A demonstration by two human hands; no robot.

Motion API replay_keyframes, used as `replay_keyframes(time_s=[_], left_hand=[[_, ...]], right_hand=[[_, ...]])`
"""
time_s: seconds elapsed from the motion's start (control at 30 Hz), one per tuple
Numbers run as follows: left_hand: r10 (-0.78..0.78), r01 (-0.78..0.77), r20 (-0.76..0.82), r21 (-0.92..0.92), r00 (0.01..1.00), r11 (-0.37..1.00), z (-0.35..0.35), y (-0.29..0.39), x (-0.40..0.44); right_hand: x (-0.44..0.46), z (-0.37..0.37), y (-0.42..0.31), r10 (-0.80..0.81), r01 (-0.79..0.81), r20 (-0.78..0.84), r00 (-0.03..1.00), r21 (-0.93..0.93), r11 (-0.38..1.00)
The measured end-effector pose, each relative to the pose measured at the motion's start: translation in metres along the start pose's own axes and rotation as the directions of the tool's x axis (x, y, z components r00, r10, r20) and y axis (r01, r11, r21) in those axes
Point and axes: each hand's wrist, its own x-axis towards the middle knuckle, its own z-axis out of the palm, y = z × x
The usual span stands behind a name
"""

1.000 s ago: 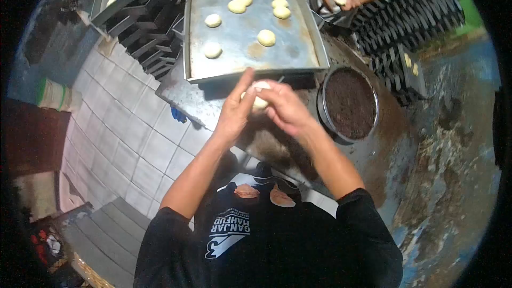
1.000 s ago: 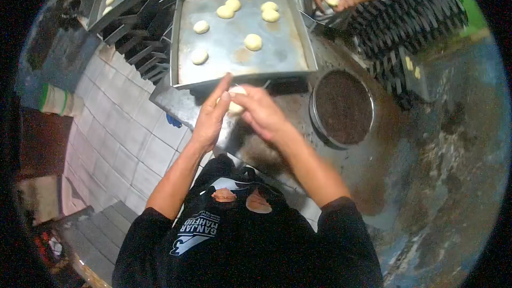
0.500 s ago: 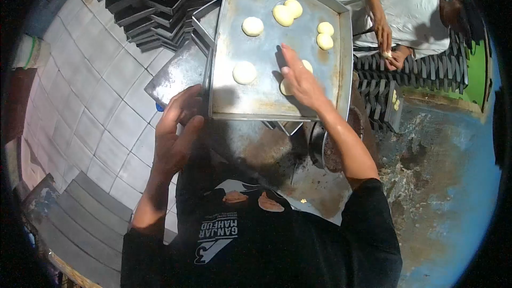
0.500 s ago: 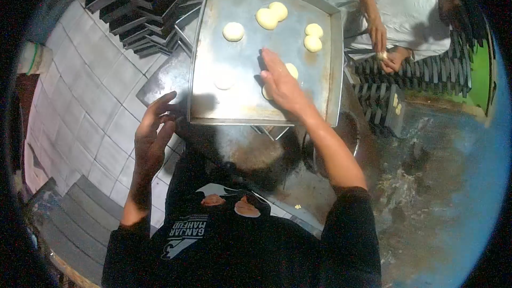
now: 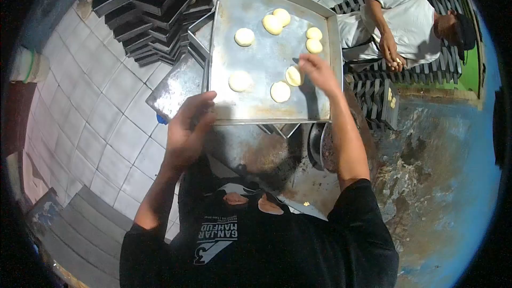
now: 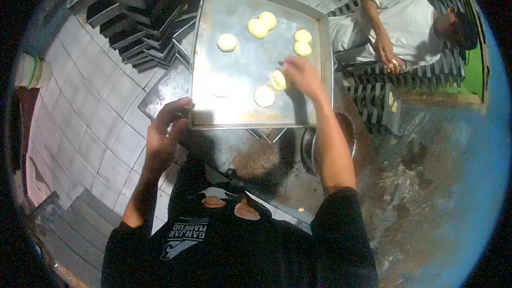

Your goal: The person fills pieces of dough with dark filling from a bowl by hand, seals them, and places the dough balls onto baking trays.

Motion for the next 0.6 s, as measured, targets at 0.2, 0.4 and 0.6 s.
replay_keyframes(time_s=[0.2,0.4,0.6], left_hand=[[0.015,-0.047,0.172,0.184,0.985,0.982,0.081,0.014,-0.023],[-0.067,0.186,0.306,-0.379,0.95,0.906,0.214,-0.017,-0.081],[-0.153,0.166,0.246,-0.033,0.957,0.986,0.29,-0.079,-0.181]], right_hand=[[-0.114,0.01,-0.029,0.139,-0.058,-0.325,0.935,0.248,0.967],[-0.295,0.085,-0.068,-0.139,0.201,-0.585,0.799,0.042,0.979],[-0.432,0.148,-0.004,0.296,0.069,-0.526,0.797,0.566,0.821]])
